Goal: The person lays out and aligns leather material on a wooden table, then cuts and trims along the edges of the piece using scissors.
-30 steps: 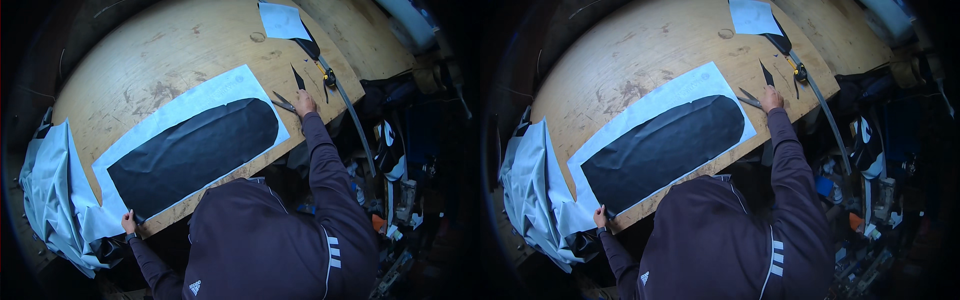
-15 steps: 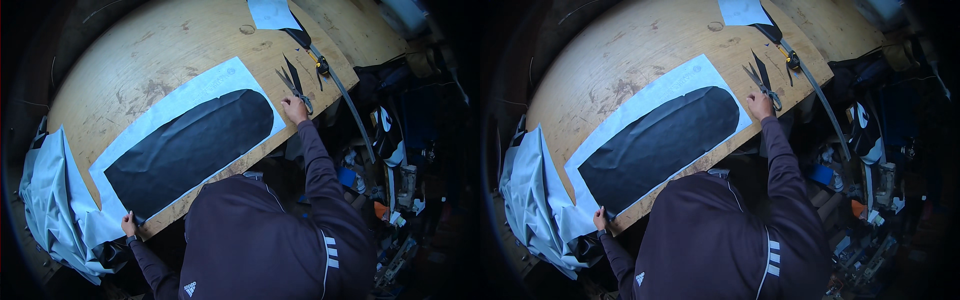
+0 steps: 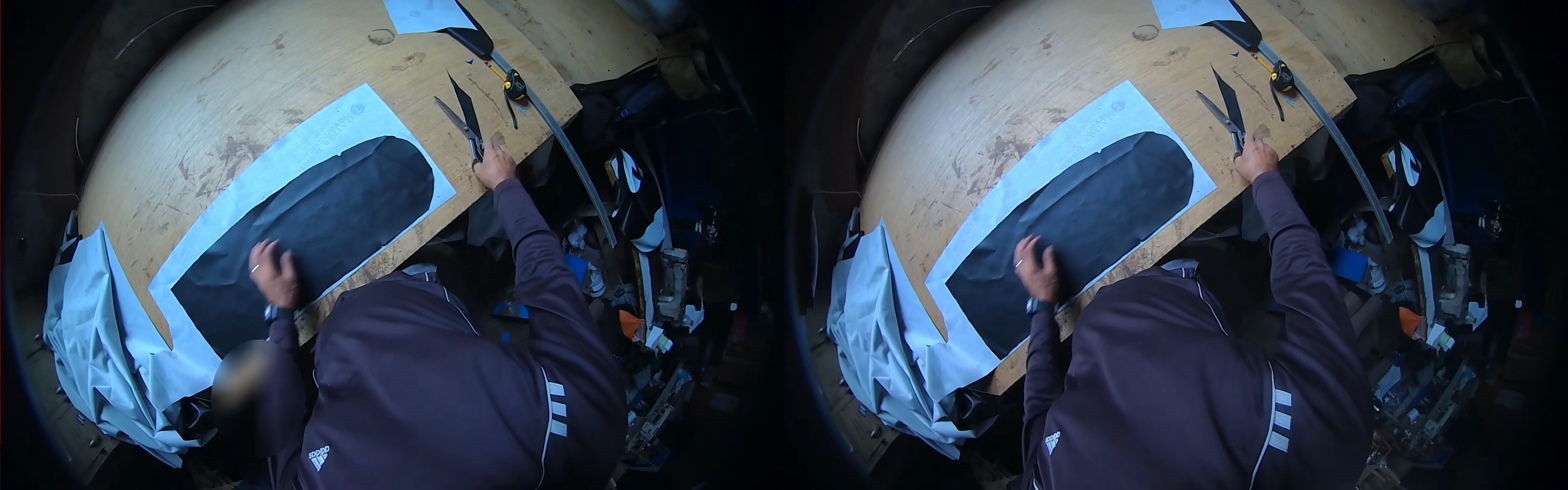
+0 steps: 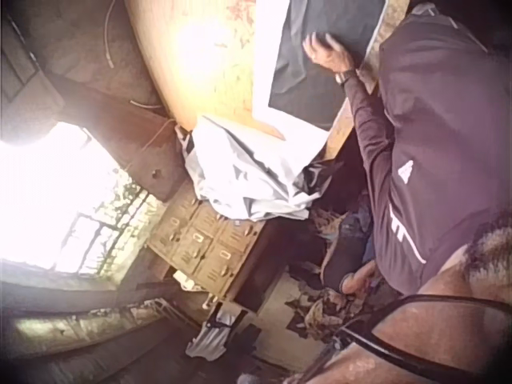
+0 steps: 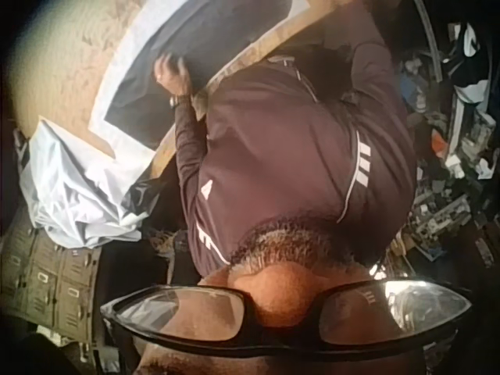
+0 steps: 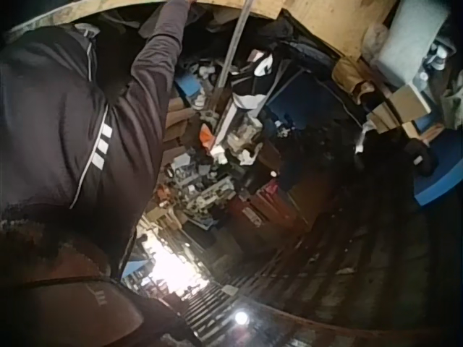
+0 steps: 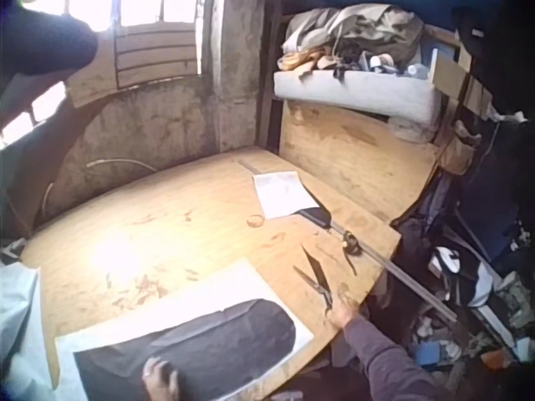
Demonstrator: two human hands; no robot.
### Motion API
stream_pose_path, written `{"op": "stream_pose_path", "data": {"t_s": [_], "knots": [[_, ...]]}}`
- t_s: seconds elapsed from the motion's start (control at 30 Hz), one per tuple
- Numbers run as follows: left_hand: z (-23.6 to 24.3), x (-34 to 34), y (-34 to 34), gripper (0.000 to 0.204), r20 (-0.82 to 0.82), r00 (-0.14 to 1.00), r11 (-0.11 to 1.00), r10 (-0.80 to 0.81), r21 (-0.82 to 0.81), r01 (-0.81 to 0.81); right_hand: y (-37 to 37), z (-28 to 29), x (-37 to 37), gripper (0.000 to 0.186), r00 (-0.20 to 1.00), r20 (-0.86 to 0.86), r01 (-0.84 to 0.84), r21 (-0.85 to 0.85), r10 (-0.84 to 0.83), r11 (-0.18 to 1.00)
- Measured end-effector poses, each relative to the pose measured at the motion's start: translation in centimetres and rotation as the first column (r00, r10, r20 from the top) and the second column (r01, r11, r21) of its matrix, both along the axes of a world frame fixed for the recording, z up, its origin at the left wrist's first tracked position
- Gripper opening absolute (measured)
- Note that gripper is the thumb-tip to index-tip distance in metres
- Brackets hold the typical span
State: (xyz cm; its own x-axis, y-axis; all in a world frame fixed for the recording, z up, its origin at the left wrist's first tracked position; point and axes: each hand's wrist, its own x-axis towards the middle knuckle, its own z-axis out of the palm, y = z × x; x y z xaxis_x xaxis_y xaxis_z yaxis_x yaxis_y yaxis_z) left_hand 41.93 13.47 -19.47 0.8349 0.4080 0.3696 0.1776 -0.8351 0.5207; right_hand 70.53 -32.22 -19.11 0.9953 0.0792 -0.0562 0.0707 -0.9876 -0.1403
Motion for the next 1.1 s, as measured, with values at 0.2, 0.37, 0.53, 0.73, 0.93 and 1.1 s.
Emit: {"op": "stream_pose_path", "data": {"t_s": [0.2, 0.37, 0.53, 0.73, 0.93, 1.1], "knots": [[-0.9, 11.3, -11.1, 0.047, -0.106, 0.864, 0.87, -0.492, -0.017, 0.493, -5.9, 1.2, 0.5, 0.026, 0.755, -0.645, 0.378, 0.575, 0.118, 0.726], [-2.4, 14.8, -15.5, 0.05, -0.274, 0.773, 0.804, -0.572, -0.001, 0.595, -6.4, 2.8, -9.7, 0.026, 0.526, -0.819, 0.694, 0.57, 0.231, 0.44], [-2.1, 15.3, -16.0, 0.052, -0.343, 0.761, 0.809, -0.55, 0.007, 0.588, -3.6, 1.6, -19.1, 0.032, 0.655, -0.736, 0.684, 0.673, 0.17, 0.282], [-2.0, 14.8, -15.8, 0.051, -0.349, 0.767, 0.813, -0.539, 0.022, 0.581, -2.0, 0.3, -21.6, 0.055, 0.741, -0.601, 0.344, 0.722, 0.299, 0.6], [-2.1, 14.7, -16.2, 0.051, -0.347, 0.764, 0.811, -0.544, 0.013, 0.584, 0.2, 0.5, -18.6, 0.055, 0.665, -0.672, 0.451, 0.708, 0.325, 0.543], [-2.0, 14.9, -15.9, 0.05, -0.334, 0.77, 0.813, -0.544, 0.016, 0.581, 1.8, 0.7, -16.6, 0.06, 0.715, -0.637, 0.379, 0.699, 0.287, 0.606]]}}
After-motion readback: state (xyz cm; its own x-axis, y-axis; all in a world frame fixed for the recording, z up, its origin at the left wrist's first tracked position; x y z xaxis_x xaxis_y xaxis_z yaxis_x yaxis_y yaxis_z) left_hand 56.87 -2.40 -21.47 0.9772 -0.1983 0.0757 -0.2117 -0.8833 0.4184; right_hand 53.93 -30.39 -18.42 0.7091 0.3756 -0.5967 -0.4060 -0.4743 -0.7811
